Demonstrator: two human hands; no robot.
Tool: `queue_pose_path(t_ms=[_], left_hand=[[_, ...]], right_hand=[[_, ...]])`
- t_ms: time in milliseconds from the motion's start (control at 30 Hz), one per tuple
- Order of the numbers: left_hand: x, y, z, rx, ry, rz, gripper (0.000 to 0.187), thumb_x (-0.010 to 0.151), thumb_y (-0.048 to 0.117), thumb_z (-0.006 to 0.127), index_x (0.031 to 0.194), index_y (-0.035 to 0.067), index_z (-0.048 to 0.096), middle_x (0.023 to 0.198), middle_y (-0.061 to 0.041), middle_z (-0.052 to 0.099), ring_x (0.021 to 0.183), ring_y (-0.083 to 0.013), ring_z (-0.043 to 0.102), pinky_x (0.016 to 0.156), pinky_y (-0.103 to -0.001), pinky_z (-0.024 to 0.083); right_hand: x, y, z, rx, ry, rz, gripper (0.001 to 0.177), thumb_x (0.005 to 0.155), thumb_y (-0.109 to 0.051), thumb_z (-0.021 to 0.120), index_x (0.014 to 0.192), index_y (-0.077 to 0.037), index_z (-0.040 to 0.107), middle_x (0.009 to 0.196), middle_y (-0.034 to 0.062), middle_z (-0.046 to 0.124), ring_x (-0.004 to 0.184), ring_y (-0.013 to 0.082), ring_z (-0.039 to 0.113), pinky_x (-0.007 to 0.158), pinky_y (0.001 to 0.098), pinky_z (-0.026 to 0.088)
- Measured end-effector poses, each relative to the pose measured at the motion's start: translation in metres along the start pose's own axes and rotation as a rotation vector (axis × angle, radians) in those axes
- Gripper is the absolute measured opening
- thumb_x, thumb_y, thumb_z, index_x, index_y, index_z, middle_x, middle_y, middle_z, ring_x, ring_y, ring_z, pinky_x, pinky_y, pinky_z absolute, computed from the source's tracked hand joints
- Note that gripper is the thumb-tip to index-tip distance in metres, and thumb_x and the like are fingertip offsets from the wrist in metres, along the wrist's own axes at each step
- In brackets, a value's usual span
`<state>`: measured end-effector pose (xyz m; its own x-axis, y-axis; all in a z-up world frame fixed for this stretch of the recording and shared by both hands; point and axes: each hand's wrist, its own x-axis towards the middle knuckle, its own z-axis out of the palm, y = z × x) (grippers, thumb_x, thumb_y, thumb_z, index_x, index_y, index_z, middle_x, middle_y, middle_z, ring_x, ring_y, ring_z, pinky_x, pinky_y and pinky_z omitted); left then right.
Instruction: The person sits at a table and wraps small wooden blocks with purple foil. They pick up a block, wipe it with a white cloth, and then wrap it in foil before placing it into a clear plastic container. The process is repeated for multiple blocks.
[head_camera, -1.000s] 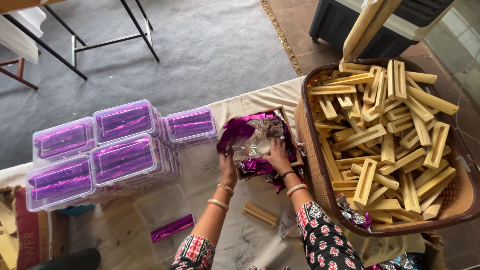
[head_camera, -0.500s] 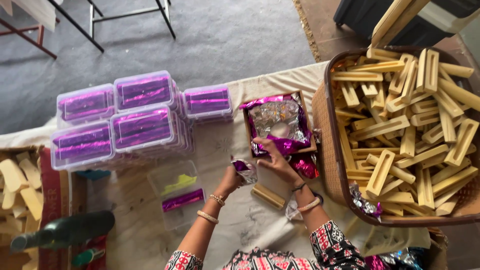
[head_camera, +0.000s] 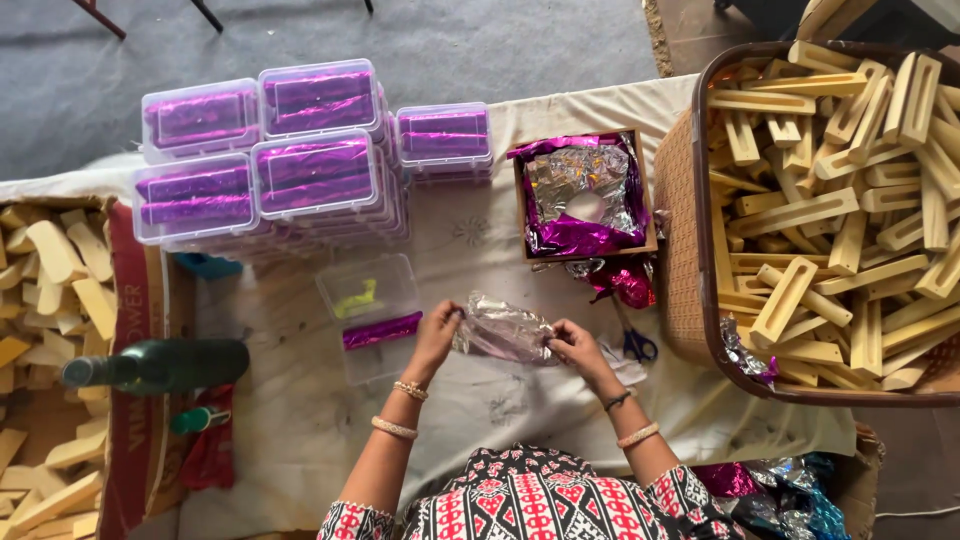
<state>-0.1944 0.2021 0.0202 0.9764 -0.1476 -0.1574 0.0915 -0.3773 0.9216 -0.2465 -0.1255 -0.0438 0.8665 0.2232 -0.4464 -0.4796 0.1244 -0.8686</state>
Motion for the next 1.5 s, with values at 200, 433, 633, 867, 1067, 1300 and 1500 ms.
queue_pose_path(t_ms=[200, 433, 633, 867, 1067, 1300, 1500], left_hand=[[-0.003, 0.020, 0.000, -0.024, 0.250, -0.010, 0.013, 0.095, 0.007, 0.062, 0.107, 0.002, 0.065, 0.090, -0.012, 0.074, 0.081, -0.0179, 0.073, 0.073, -0.035, 0.056], [0.002, 0.041, 0.003, 0.252, 0.257, 0.162, 0.015, 0.092, 0.007, 0.066, 0.106, 0.004, 0.068, 0.102, -0.015, 0.070, 0.093, -0.0360, 0.066, 0.079, -0.045, 0.053], [-0.043, 0.032, 0.042, 0.674, 0.405, 0.584, 0.026, 0.091, 0.005, 0.064, 0.115, 0.007, 0.053, 0.111, -0.014, 0.054, 0.113, -0.0331, 0.051, 0.107, -0.051, 0.039], [-0.112, -0.042, 0.076, 0.651, 0.001, 0.500, 0.051, 0.094, 0.024, 0.063, 0.138, 0.008, 0.044, 0.139, -0.023, 0.039, 0.134, -0.0441, 0.033, 0.116, -0.054, 0.028], [-0.125, -0.073, 0.070, 0.753, -0.109, 0.658, 0.052, 0.095, 0.031, 0.060, 0.140, 0.010, 0.043, 0.142, -0.023, 0.039, 0.138, -0.0446, 0.032, 0.120, -0.058, 0.020], [-0.121, -0.059, 0.063, 0.749, -0.139, 0.640, 0.058, 0.098, 0.033, 0.060, 0.150, 0.013, 0.046, 0.143, -0.021, 0.044, 0.139, -0.0422, 0.034, 0.121, -0.059, 0.021], [-0.096, -0.067, 0.062, 0.765, -0.317, 0.498, 0.069, 0.086, 0.040, 0.068, 0.151, 0.022, 0.049, 0.153, -0.022, 0.038, 0.144, -0.0457, 0.029, 0.124, -0.059, 0.017]], right_hand=[[-0.038, 0.016, 0.038, -0.398, 0.027, -0.205, 0.018, 0.084, -0.012, 0.079, 0.081, -0.004, 0.063, 0.086, -0.0014, 0.064, 0.080, 0.0082, 0.059, 0.074, 0.0233, 0.049], [-0.048, 0.033, 0.067, -0.276, 0.030, -0.405, 0.025, 0.088, -0.007, 0.077, 0.078, -0.005, 0.054, 0.092, -0.0004, 0.065, 0.100, 0.0070, 0.064, 0.090, 0.0243, 0.049], [-0.043, 0.050, 0.078, -0.266, 0.281, -0.208, 0.024, 0.084, -0.008, 0.078, 0.092, -0.008, 0.056, 0.081, -0.0046, 0.058, 0.072, 0.0013, 0.055, 0.065, 0.0189, 0.049], [-0.044, 0.059, 0.069, -0.466, 0.302, -0.121, 0.021, 0.091, -0.018, 0.073, 0.105, -0.007, 0.063, 0.078, 0.0013, 0.064, 0.069, 0.0056, 0.058, 0.064, 0.0219, 0.048], [-0.017, 0.037, 0.088, -0.270, 0.082, -0.071, 0.031, 0.098, -0.026, 0.064, 0.126, -0.012, 0.058, 0.095, 0.0009, 0.070, 0.084, 0.0055, 0.064, 0.072, 0.0219, 0.049], [0.012, -0.008, 0.112, -0.543, 0.313, -0.378, 0.042, 0.085, -0.004, 0.078, 0.119, -0.006, 0.054, 0.098, 0.0074, 0.066, 0.082, 0.0152, 0.064, 0.074, 0.0288, 0.054], [0.005, -0.037, 0.078, -0.891, 0.436, -0.371, 0.020, 0.093, -0.014, 0.073, 0.112, -0.010, 0.065, 0.105, 0.0066, 0.069, 0.092, 0.0212, 0.072, 0.084, 0.0312, 0.060]])
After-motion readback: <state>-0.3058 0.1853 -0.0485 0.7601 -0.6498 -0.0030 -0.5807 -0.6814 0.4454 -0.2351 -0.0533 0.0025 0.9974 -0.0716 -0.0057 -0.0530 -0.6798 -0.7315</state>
